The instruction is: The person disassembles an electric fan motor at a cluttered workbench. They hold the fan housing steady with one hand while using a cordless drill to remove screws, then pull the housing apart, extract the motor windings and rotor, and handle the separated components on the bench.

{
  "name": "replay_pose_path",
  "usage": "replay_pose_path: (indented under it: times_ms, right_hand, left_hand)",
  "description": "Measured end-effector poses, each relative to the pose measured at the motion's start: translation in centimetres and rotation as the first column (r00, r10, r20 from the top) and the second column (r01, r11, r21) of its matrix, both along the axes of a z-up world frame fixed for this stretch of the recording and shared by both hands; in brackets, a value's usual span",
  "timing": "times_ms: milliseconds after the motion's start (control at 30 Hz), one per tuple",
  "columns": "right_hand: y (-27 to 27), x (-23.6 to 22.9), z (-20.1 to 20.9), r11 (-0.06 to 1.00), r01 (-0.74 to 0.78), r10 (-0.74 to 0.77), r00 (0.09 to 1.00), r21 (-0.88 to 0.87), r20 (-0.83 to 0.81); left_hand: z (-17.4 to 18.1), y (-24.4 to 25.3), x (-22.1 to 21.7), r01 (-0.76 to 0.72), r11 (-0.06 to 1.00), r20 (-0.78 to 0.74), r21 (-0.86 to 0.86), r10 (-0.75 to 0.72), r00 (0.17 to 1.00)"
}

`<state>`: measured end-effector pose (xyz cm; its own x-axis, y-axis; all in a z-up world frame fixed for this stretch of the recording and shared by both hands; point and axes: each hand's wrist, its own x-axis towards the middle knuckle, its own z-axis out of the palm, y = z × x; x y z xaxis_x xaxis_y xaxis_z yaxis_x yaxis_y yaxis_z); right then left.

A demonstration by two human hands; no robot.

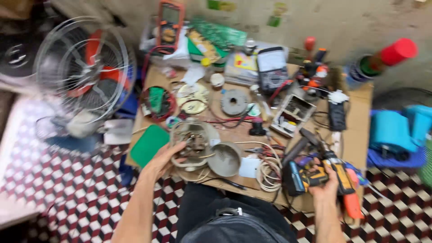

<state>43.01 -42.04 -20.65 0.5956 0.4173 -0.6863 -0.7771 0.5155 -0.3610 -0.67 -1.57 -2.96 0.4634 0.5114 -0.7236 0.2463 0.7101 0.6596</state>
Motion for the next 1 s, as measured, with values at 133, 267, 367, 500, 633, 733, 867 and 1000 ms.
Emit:
replay_pose_path:
  times_ms: [133,267,367,500,633,733,867,1000]
  right_hand:
    - [1.1,-2.7,4.5,0.923,-0.24,0.234,0.971,-0.302,-0.057]
    - [2.0,-5.7,9.4,0.235,-0.347,0.781,0.624,-0.908,-0.036]
    - [10.5,-10.5,18.0,0.24,-0.137,0.907,0.384,-0.961,0.171]
    - [24.0,-18.9,26.2,0.423,-0.158,0.886,-0.134,-0.892,0.444]
    - [32.4,-23.5,26.4,0.518,-0.082,0.753,-0.429,-0.852,0.499]
    - [34.5,-24.4,23.3,0.445,-0.051,0.764,-0.499,-0.894,0.409]
    - [34.3,-24.8,23.1,0.338,-0.012,0.817,-0.493,-0.941,0.299]
    - [34.5,-25.4,24.5,0.317,-0.006,0.842,-0.459,-0.948,0.284]
  left_hand:
    - [1.8,-0.3,0.0,-0.038,0.998,-0.054,0.049,0.04,0.998]
    - [2.0,-0.3,0.9,-0.005,1.0,-0.031,0.019,0.005,1.0]
    - [2.6,-0.7,1.3,0.0,0.998,-0.053,0.058,0.003,0.999]
    - [3.7,-1.0,1.7,0.052,0.984,-0.136,0.169,-0.029,0.99]
    - [1.8,-1.3,1.5,0.107,0.969,-0.204,0.222,-0.061,0.977]
    - [1.2,-1.2,1.7,0.128,0.931,-0.269,0.341,-0.034,0.963]
    - [4.5,-1.5,2.4,0.167,0.942,-0.342,0.291,-0.06,0.938]
    - [5.3,-1.6,2.5,0.182,0.931,-0.405,0.316,-0.04,0.913]
